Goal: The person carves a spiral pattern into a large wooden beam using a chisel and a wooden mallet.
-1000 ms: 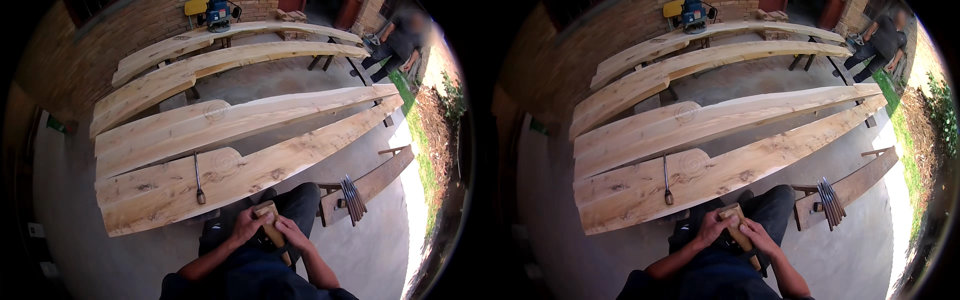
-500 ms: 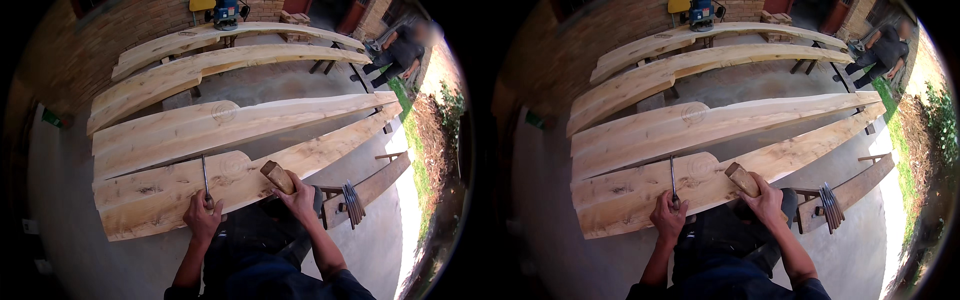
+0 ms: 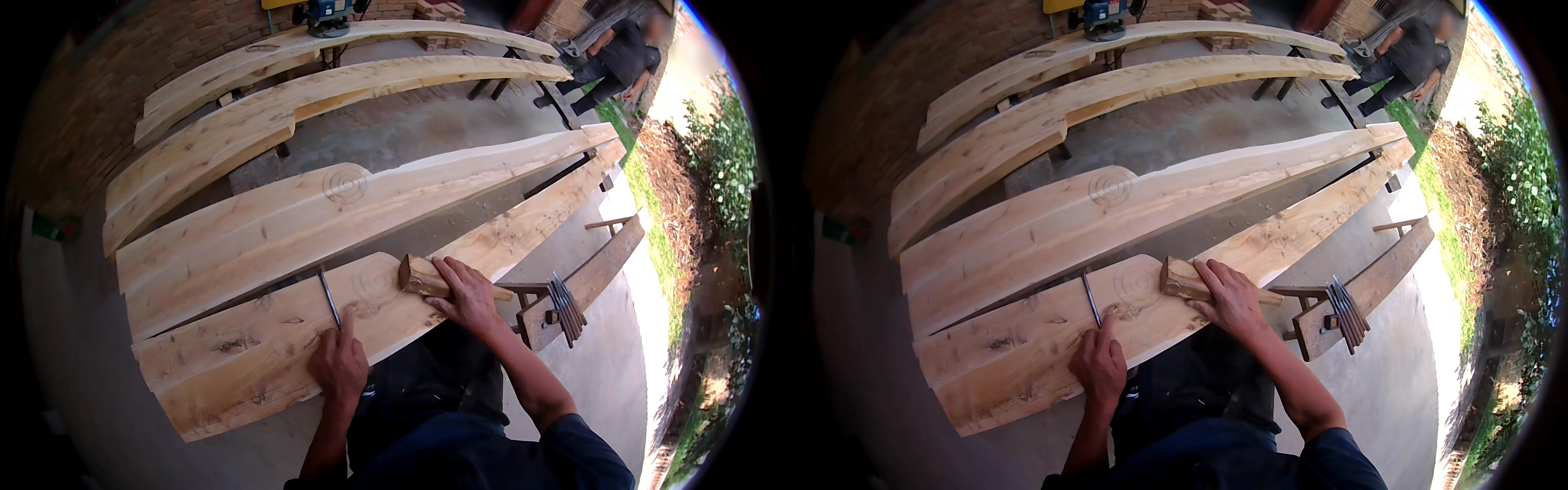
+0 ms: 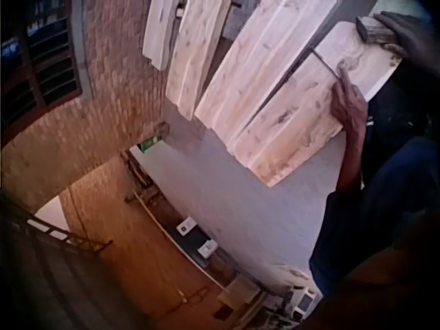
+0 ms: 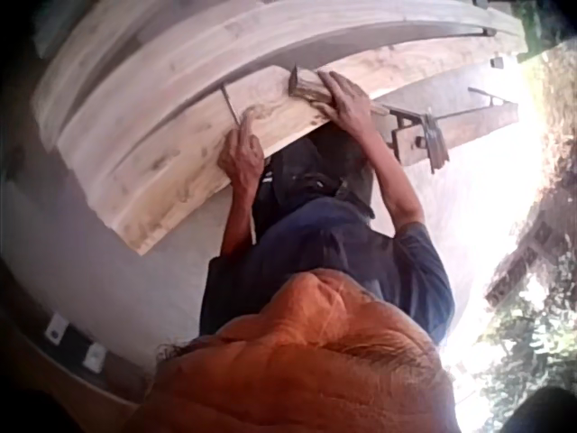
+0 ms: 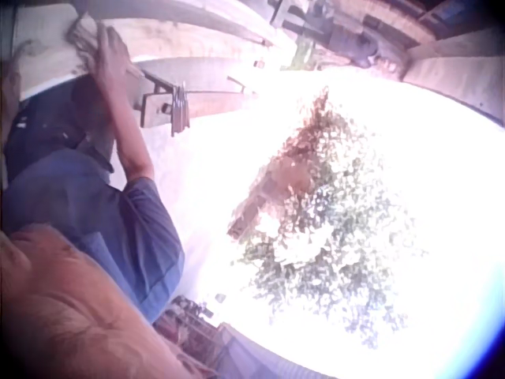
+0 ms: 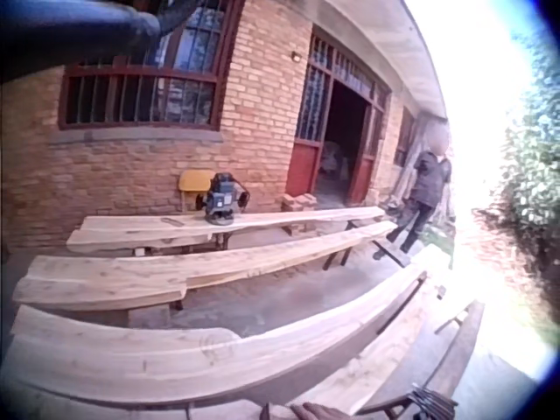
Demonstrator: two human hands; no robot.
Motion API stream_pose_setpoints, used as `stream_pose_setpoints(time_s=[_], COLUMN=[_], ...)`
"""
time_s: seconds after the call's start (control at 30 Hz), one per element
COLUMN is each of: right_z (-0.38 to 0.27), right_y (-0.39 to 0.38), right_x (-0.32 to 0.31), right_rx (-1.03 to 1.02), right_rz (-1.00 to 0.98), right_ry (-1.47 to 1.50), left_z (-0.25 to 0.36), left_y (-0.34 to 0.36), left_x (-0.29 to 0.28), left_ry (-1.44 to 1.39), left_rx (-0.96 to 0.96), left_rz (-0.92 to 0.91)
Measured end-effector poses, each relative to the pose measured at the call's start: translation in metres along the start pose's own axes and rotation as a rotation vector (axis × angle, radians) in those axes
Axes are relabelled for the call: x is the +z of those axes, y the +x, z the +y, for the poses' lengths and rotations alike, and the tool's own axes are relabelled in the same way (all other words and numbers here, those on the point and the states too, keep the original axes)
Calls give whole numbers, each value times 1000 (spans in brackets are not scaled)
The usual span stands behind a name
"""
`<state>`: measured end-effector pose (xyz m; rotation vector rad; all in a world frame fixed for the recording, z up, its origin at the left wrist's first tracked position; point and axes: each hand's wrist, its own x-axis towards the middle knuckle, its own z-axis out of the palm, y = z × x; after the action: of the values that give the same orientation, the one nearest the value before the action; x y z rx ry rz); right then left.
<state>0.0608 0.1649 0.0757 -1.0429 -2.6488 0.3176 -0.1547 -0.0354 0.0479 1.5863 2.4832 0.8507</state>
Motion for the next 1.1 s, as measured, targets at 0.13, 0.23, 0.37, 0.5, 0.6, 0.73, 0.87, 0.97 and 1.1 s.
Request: stream_pose_setpoints(time_s=[0.13,0.23,0.37,0.5,0.6,0.73,0.87,0.97,1.1], right_z=[4,3,5,3,9,10,13,24,68], right_y=[-17,-17,-17,-18,-22,-25,-34,-35,-32], right_x=[5,7,6,8,12,3,4,5,-3], right_rx=[20,52,55,47,48,63,70,146,246], right_rz=[0,25,33,41,38,12,62,168,286], right_ry=[43,56,108,133,124,146,168,140,81], left_z=[-5,-3,-4,-8,-8,-7,-10,-13,-8], left_y=[-1,-1,-2,-9,-6,-9,-17,-21,-26], left_x=[6,5,8,7,5,4,5,4,13], left_ry=[-13,-10,-59,-233,-357,-429,-405,-368,-369], left_rx=[27,25,28,26,27,53,92,65,89], left_rz=[40,52,113,185,236,278,299,264,276])
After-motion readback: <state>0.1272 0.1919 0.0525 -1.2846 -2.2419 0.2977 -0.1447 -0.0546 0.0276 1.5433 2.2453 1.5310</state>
